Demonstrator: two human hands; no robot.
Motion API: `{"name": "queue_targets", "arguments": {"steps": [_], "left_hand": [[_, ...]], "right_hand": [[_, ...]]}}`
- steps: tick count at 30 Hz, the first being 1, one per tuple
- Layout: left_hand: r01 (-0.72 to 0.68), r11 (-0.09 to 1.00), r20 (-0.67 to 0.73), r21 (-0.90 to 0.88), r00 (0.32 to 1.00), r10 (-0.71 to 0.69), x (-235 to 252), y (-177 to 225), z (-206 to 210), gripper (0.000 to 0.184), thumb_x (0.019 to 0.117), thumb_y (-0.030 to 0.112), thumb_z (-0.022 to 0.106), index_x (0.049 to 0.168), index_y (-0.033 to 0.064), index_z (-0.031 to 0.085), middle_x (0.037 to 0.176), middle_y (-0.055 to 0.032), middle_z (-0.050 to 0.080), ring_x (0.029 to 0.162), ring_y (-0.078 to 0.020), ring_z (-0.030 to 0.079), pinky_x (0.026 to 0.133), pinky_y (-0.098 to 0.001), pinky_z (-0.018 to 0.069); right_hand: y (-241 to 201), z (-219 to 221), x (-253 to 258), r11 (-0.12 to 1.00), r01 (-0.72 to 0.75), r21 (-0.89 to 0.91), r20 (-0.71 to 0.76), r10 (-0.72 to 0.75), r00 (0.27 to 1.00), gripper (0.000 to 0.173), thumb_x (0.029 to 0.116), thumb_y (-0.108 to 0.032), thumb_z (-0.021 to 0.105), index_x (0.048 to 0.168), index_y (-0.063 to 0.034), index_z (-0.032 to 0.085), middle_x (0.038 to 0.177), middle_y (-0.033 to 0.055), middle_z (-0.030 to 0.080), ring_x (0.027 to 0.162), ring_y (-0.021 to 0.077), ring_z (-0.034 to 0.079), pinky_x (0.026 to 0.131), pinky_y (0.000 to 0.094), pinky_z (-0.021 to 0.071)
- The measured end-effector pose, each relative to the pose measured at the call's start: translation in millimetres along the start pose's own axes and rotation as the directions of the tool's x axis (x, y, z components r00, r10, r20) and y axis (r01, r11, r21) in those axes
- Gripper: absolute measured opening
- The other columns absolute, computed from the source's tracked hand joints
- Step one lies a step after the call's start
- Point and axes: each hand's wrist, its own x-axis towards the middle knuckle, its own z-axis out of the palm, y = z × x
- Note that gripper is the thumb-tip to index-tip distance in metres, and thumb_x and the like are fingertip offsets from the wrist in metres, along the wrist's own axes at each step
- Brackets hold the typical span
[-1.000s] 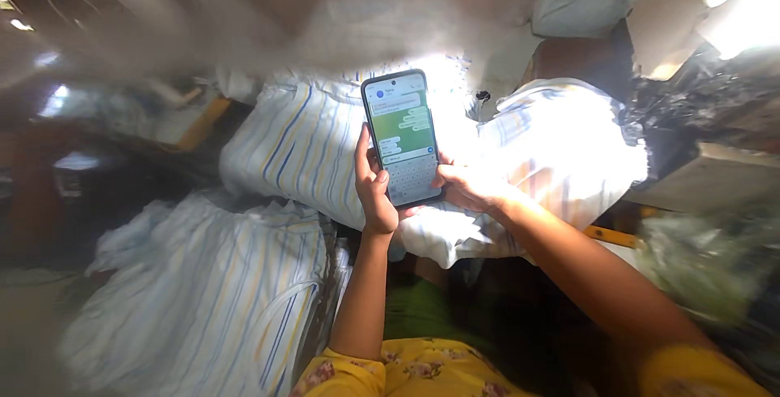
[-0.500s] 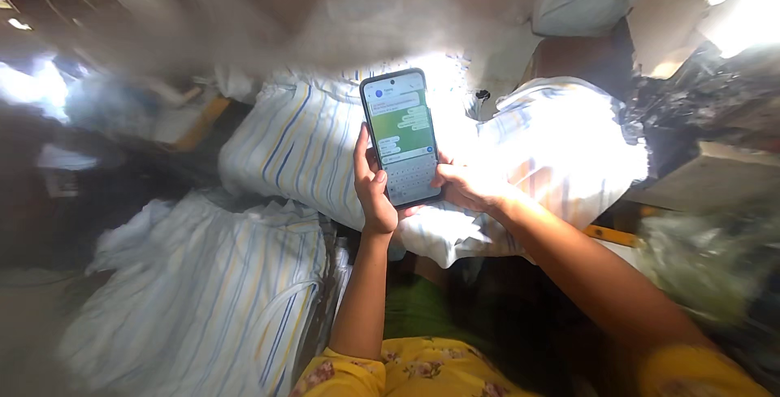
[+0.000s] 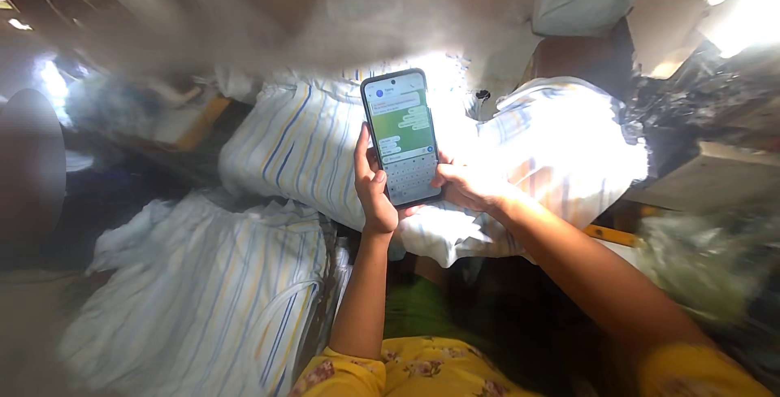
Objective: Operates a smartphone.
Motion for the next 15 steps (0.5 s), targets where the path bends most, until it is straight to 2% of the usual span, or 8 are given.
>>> {"name": "queue_targets", "arguments": {"steps": [5, 8, 12, 15], "left_hand": [[-0.002, 1.000, 0.005, -0.013, 1.000, 0.002, 0.1, 1.0, 0.5, 0.085, 0.0939, 0.063, 0.053, 0.159, 0.0142, 0.026, 0.139, 0.0044, 0.056, 0.120, -0.0067, 0.060, 0.099, -0.0292, 0.0534], [0.005, 1.000, 0.000, 0.024, 1.000, -0.005, -0.5, 2.3, 0.8, 0.083, 0.0964, 0.061, 0.048, 0.159, 0.0124, 0.024, 0.140, 0.0042, 0.054, 0.119, -0.0050, 0.058, 0.100, -0.0276, 0.0514], [0.015, 0.999, 0.013, -0.031, 1.000, -0.014, -0.3, 0.5, -0.1, 0.081, 0.0961, 0.060, 0.049, 0.159, 0.0156, 0.025, 0.138, 0.0052, 0.056, 0.118, -0.0055, 0.059, 0.099, -0.0282, 0.0522], [0.003, 0.998, 0.023, -0.065, 1.000, -0.002, -0.3, -0.8, -0.2, 0.083, 0.0947, 0.062, 0.051, 0.159, 0.0162, 0.026, 0.137, 0.0061, 0.057, 0.118, -0.0055, 0.060, 0.099, -0.0289, 0.0527]], "right_hand": [[4.3, -4.1, -0.9, 1.000, 0.025, -0.010, 0.020, -0.025, 0.999, 0.051, 0.0887, 0.010, 0.032, 0.131, -0.0138, 0.047, 0.109, 0.0024, 0.071, 0.094, 0.0158, 0.073, 0.075, 0.0372, 0.0642], [4.3, -3.9, -1.3, 1.000, 0.021, -0.022, 0.010, -0.021, 1.000, 0.051, 0.0887, 0.010, 0.031, 0.130, -0.0147, 0.047, 0.109, 0.0017, 0.071, 0.094, 0.0154, 0.073, 0.075, 0.0369, 0.0643], [11.1, -10.1, -3.1, 0.998, 0.053, -0.031, 0.031, -0.052, 0.998, 0.052, 0.0904, 0.009, 0.032, 0.135, -0.0133, 0.046, 0.112, 0.0042, 0.069, 0.097, 0.0167, 0.072, 0.076, 0.0388, 0.0639], [4.0, -4.1, -1.0, 1.000, 0.018, -0.010, 0.019, -0.018, 1.000, 0.052, 0.0890, 0.010, 0.030, 0.132, -0.0143, 0.046, 0.110, 0.0030, 0.071, 0.095, 0.0172, 0.073, 0.075, 0.0383, 0.0645]]}}
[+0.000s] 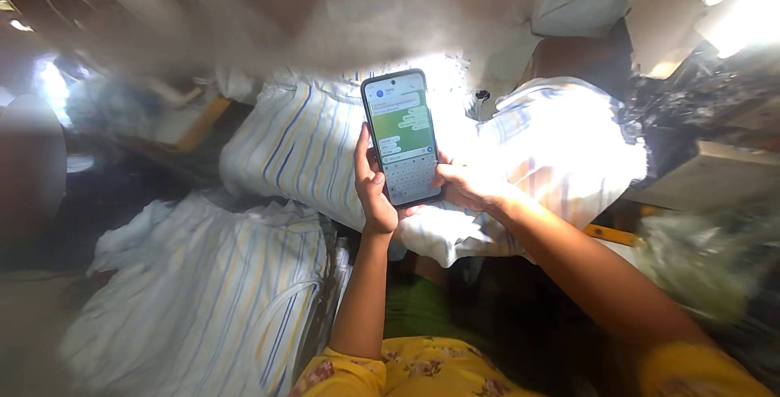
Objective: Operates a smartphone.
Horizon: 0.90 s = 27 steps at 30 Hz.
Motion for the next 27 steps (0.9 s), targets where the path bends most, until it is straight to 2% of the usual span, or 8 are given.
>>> {"name": "queue_targets", "arguments": {"steps": [2, 5, 7, 13, 20, 27], "left_hand": [[-0.005, 1.000, 0.001, 0.009, 1.000, 0.005, 0.0, 0.5, 0.2, 0.086, 0.0943, 0.064, 0.051, 0.159, 0.0145, 0.024, 0.138, 0.0057, 0.056, 0.119, -0.0054, 0.059, 0.099, -0.0288, 0.0522], [0.003, 1.000, -0.003, 0.009, 1.000, -0.003, 0.0, 1.1, 0.2, 0.083, 0.0950, 0.061, 0.052, 0.159, 0.0151, 0.025, 0.138, 0.0057, 0.056, 0.119, -0.0057, 0.059, 0.100, -0.0286, 0.0521], [0.000, 0.999, 0.001, 0.034, 1.000, 0.000, -0.1, 1.4, 0.0, 0.078, 0.0971, 0.054, 0.050, 0.159, 0.0142, 0.024, 0.139, 0.0056, 0.055, 0.119, -0.0052, 0.059, 0.100, -0.0282, 0.0514], [-0.003, 0.998, -0.010, 0.058, 1.000, 0.004, 0.4, 2.1, 0.7, 0.072, 0.0951, 0.037, 0.052, 0.158, 0.0150, 0.026, 0.134, 0.0069, 0.057, 0.115, -0.0044, 0.061, 0.097, -0.0281, 0.0537], [-0.004, 0.999, -0.015, 0.047, 1.000, 0.005, -0.5, 2.3, 1.2, 0.071, 0.0948, 0.037, 0.052, 0.158, 0.0154, 0.027, 0.133, 0.0069, 0.057, 0.114, -0.0052, 0.061, 0.097, -0.0280, 0.0537], [-0.033, 0.998, 0.002, 0.062, 0.999, 0.033, -0.2, 2.3, 1.0, 0.071, 0.0961, 0.035, 0.049, 0.158, 0.0117, 0.024, 0.135, 0.0060, 0.056, 0.117, -0.0050, 0.060, 0.099, -0.0281, 0.0527]], "right_hand": [[-2.0, 1.5, 0.5, 1.000, -0.008, 0.004, -0.003, 0.008, 1.000, 0.052, 0.0884, 0.010, 0.030, 0.131, -0.0148, 0.045, 0.109, 0.0024, 0.071, 0.094, 0.0168, 0.074, 0.074, 0.0374, 0.0646], [5.6, -4.2, -2.2, 0.999, 0.036, -0.016, 0.014, -0.036, 0.999, 0.053, 0.0903, 0.010, 0.031, 0.136, -0.0132, 0.045, 0.113, 0.0050, 0.069, 0.097, 0.0181, 0.072, 0.075, 0.0401, 0.0641], [5.6, -4.5, -2.0, 0.999, 0.032, -0.018, 0.013, -0.032, 0.999, 0.053, 0.0903, 0.010, 0.031, 0.136, -0.0134, 0.046, 0.113, 0.0051, 0.069, 0.097, 0.0183, 0.072, 0.075, 0.0401, 0.0640], [-3.8, 2.7, 0.9, 1.000, -0.012, -0.007, 0.000, 0.012, 1.000, 0.053, 0.0886, 0.010, 0.030, 0.133, -0.0146, 0.044, 0.110, 0.0020, 0.071, 0.095, 0.0160, 0.073, 0.076, 0.0368, 0.0640], [0.2, -0.8, -0.1, 1.000, 0.003, -0.002, 0.017, -0.003, 1.000, 0.054, 0.0893, 0.011, 0.031, 0.135, -0.0144, 0.045, 0.112, 0.0032, 0.069, 0.098, 0.0166, 0.072, 0.077, 0.0388, 0.0639], [-4.4, 4.5, 1.2, 1.000, -0.018, -0.006, -0.008, 0.018, 1.000, 0.053, 0.0883, 0.011, 0.030, 0.132, -0.0154, 0.045, 0.109, 0.0008, 0.071, 0.095, 0.0150, 0.073, 0.075, 0.0367, 0.0644]]}}
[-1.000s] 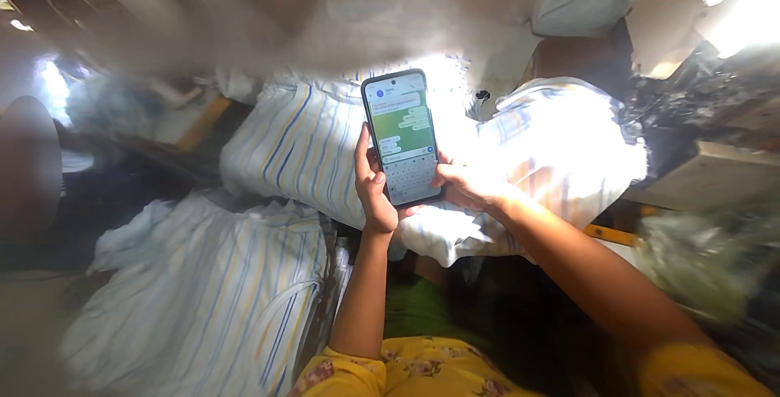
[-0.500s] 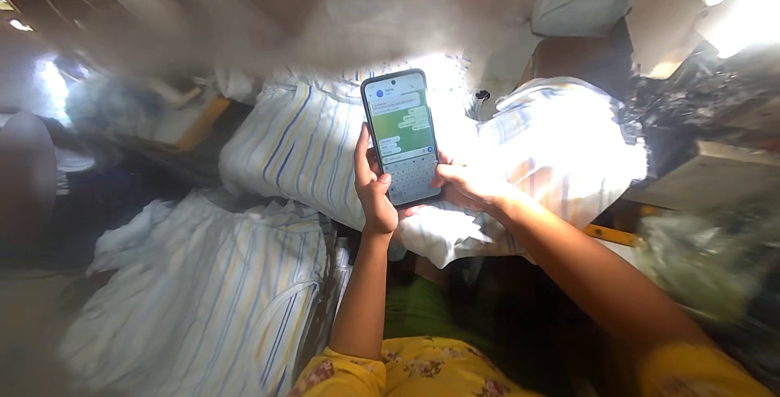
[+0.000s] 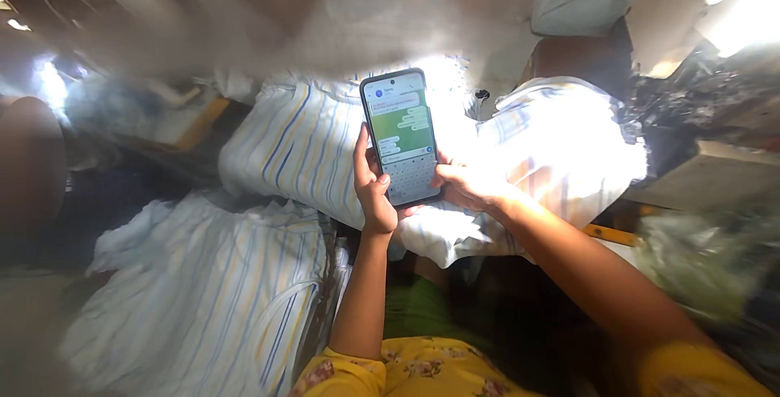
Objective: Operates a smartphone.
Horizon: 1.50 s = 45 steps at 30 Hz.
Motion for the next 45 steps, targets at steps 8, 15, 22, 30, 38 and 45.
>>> {"name": "queue_targets", "arguments": {"steps": [8, 15, 22, 30, 38, 45], "left_hand": [[0.008, 1.000, -0.006, 0.000, 1.000, -0.008, -0.3, 0.0, 0.1, 0.071, 0.0957, 0.036, 0.050, 0.158, 0.0129, 0.025, 0.134, 0.0064, 0.057, 0.115, -0.0049, 0.061, 0.098, -0.0282, 0.0537], [0.004, 1.000, -0.011, 0.025, 1.000, -0.003, -0.2, 0.3, 0.3, 0.075, 0.0946, 0.036, 0.053, 0.158, 0.0101, 0.024, 0.134, 0.0054, 0.056, 0.115, -0.0044, 0.060, 0.098, -0.0275, 0.0531], [0.002, 1.000, -0.010, -0.002, 1.000, -0.002, -0.3, 0.6, 0.8, 0.076, 0.0947, 0.040, 0.055, 0.158, 0.0110, 0.024, 0.133, 0.0068, 0.057, 0.116, -0.0047, 0.061, 0.098, -0.0283, 0.0534], [-0.028, 0.989, -0.019, 0.144, 0.999, 0.032, -1.6, 4.3, 3.7, 0.083, 0.0920, 0.030, 0.062, 0.157, 0.0009, 0.020, 0.133, 0.0039, 0.058, 0.112, -0.0020, 0.062, 0.096, -0.0243, 0.0550], [-0.110, 0.959, -0.015, 0.263, 0.993, 0.118, 1.3, 3.4, 7.3, 0.092, 0.0818, 0.012, 0.071, 0.154, -0.0088, 0.018, 0.133, -0.0060, 0.059, 0.114, -0.0054, 0.064, 0.097, -0.0255, 0.0560], [-0.101, 0.959, -0.009, 0.264, 0.994, 0.108, 1.6, 3.6, 6.8, 0.094, 0.0844, 0.022, 0.073, 0.154, -0.0080, 0.018, 0.131, -0.0051, 0.059, 0.113, -0.0049, 0.064, 0.096, -0.0254, 0.0560]], "right_hand": [[-0.6, 0.2, -1.0, 1.000, -0.012, 0.001, -0.004, 0.012, 1.000, 0.051, 0.0896, 0.011, 0.029, 0.130, -0.0154, 0.045, 0.107, 0.0002, 0.071, 0.093, 0.0141, 0.073, 0.075, 0.0353, 0.0642], [-1.0, -0.6, -0.8, 1.000, -0.012, -0.021, 0.006, 0.012, 1.000, 0.053, 0.0892, 0.010, 0.030, 0.133, -0.0164, 0.043, 0.109, -0.0003, 0.071, 0.095, 0.0137, 0.073, 0.076, 0.0346, 0.0640], [3.0, -4.0, -0.9, 0.999, 0.021, -0.031, 0.019, -0.020, 1.000, 0.053, 0.0862, 0.009, 0.037, 0.132, -0.0158, 0.045, 0.109, -0.0014, 0.072, 0.094, 0.0134, 0.073, 0.077, 0.0347, 0.0639], [0.0, 0.6, -2.5, 0.997, 0.010, -0.075, -0.019, -0.012, 1.000, 0.053, 0.0843, 0.009, 0.044, 0.131, -0.0167, 0.044, 0.107, -0.0044, 0.071, 0.091, 0.0084, 0.072, 0.075, 0.0289, 0.0633], [3.1, -2.1, 0.8, 1.000, -0.014, 0.026, -0.032, 0.015, 0.999, 0.039, 0.0888, -0.005, 0.043, 0.122, -0.0220, 0.053, 0.100, -0.0049, 0.072, 0.089, 0.0084, 0.072, 0.075, 0.0284, 0.0621], [3.6, -0.2, 3.7, 0.999, -0.045, 0.027, -0.098, 0.047, 0.994, 0.028, 0.1035, -0.014, 0.035, 0.126, -0.0197, 0.052, 0.100, 0.0004, 0.073, 0.087, 0.0130, 0.074, 0.070, 0.0310, 0.0638]]}}
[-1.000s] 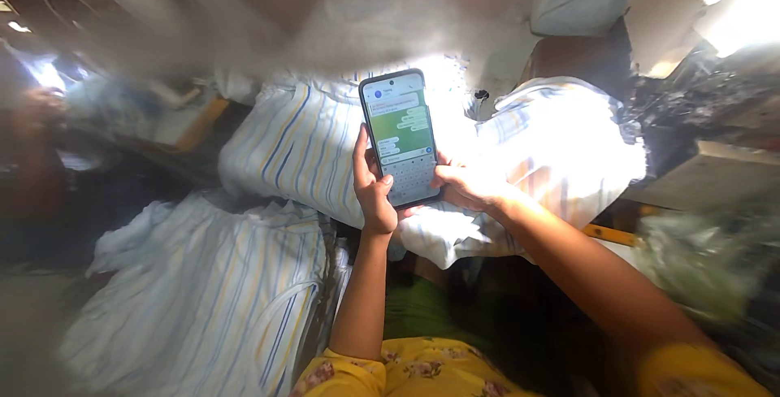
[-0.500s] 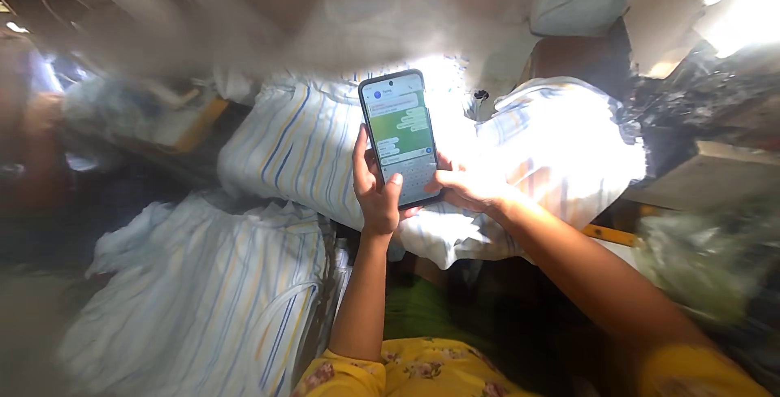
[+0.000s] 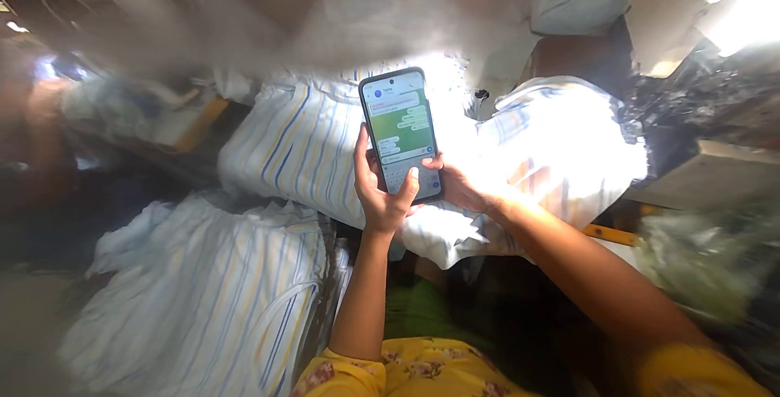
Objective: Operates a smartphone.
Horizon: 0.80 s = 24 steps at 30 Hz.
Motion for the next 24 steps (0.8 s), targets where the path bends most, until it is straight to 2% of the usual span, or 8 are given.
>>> {"name": "queue_targets", "arguments": {"steps": [5, 7, 10, 12, 14, 17, 21, 24], "left_hand": [[0.026, 0.999, -0.043, 0.018, 0.999, -0.025, 0.2, 1.5, 3.4, 0.096, 0.0786, 0.011, 0.077, 0.154, -0.0070, 0.021, 0.131, -0.0067, 0.060, 0.112, -0.0068, 0.065, 0.095, -0.0257, 0.0568], [0.033, 0.999, -0.048, 0.006, 0.998, -0.033, -0.3, 1.5, 3.3, 0.097, 0.0782, 0.012, 0.078, 0.154, -0.0066, 0.020, 0.132, -0.0059, 0.060, 0.113, -0.0067, 0.065, 0.096, -0.0259, 0.0570], [0.001, 1.000, -0.028, 0.012, 1.000, -0.001, -1.5, -0.1, 1.5, 0.096, 0.0863, 0.031, 0.076, 0.153, -0.0084, 0.020, 0.130, -0.0033, 0.061, 0.111, -0.0039, 0.064, 0.096, -0.0249, 0.0561], [0.037, 0.999, -0.035, -0.007, 0.999, -0.037, -2.8, 2.5, 1.2, 0.089, 0.0924, 0.036, 0.067, 0.154, -0.0068, 0.020, 0.128, 0.0015, 0.061, 0.109, -0.0005, 0.063, 0.094, -0.0226, 0.0554], [0.087, 0.993, -0.026, -0.080, 0.996, -0.090, -3.7, 2.5, -0.5, 0.082, 0.0970, 0.041, 0.057, 0.156, -0.0009, 0.020, 0.129, 0.0044, 0.059, 0.110, -0.0005, 0.062, 0.096, -0.0226, 0.0540], [0.108, 0.962, -0.004, -0.249, 0.994, -0.113, -4.0, -3.3, -2.8, 0.081, 0.0953, 0.054, 0.053, 0.158, 0.0101, 0.025, 0.131, 0.0074, 0.059, 0.114, -0.0041, 0.061, 0.098, -0.0273, 0.0532], [0.067, 0.939, 0.048, -0.337, 0.997, -0.054, -3.8, -6.9, -5.3, 0.076, 0.0980, 0.053, 0.051, 0.158, 0.0131, 0.027, 0.140, 0.0072, 0.055, 0.124, -0.0058, 0.057, 0.104, -0.0297, 0.0502], [0.067, 0.944, 0.040, -0.323, 0.998, -0.057, -3.7, -7.2, -5.2, 0.079, 0.0963, 0.054, 0.054, 0.158, 0.0123, 0.027, 0.139, 0.0075, 0.056, 0.122, -0.0052, 0.058, 0.103, -0.0293, 0.0499]], "right_hand": [[-1.5, 0.2, -5.5, 0.990, 0.091, -0.106, 0.080, -0.082, 0.993, 0.046, 0.0876, 0.003, 0.046, 0.129, -0.0189, 0.048, 0.104, -0.0076, 0.071, 0.092, 0.0042, 0.070, 0.078, 0.0245, 0.0608], [-1.7, 0.2, -6.7, 0.983, 0.110, -0.145, 0.085, -0.098, 0.992, 0.052, 0.0852, 0.009, 0.049, 0.131, -0.0162, 0.047, 0.107, -0.0081, 0.071, 0.094, 0.0028, 0.070, 0.082, 0.0231, 0.0597], [-2.9, -0.1, -6.7, 0.979, 0.092, -0.184, 0.089, -0.076, 0.993, 0.053, 0.0868, 0.012, 0.048, 0.133, -0.0141, 0.045, 0.109, -0.0046, 0.070, 0.094, 0.0060, 0.071, 0.079, 0.0255, 0.0617], [-3.3, 0.8, -7.0, 0.982, 0.073, -0.173, 0.078, -0.060, 0.995, 0.052, 0.0880, 0.013, 0.046, 0.132, -0.0139, 0.044, 0.108, -0.0037, 0.071, 0.092, 0.0078, 0.072, 0.077, 0.0274, 0.0626], [-2.8, 0.5, -6.7, 0.988, 0.065, -0.140, 0.076, -0.054, 0.996, 0.053, 0.0866, 0.010, 0.045, 0.133, -0.0148, 0.044, 0.109, -0.0026, 0.071, 0.092, 0.0103, 0.073, 0.075, 0.0301, 0.0638], [-1.6, -1.2, -5.1, 0.995, 0.055, -0.079, 0.095, -0.047, 0.994, 0.054, 0.0853, 0.008, 0.041, 0.133, -0.0170, 0.044, 0.109, -0.0024, 0.071, 0.093, 0.0120, 0.073, 0.075, 0.0329, 0.0643], [-0.4, -2.7, -3.0, 0.999, 0.041, -0.010, 0.103, -0.040, 0.994, 0.051, 0.0838, 0.005, 0.037, 0.128, -0.0184, 0.050, 0.107, -0.0011, 0.072, 0.093, 0.0145, 0.074, 0.073, 0.0360, 0.0645], [-1.5, -1.7, -3.4, 0.999, 0.033, -0.014, 0.097, -0.032, 0.995, 0.050, 0.0863, 0.006, 0.035, 0.128, -0.0175, 0.050, 0.107, -0.0002, 0.072, 0.094, 0.0149, 0.074, 0.074, 0.0361, 0.0646]]}}
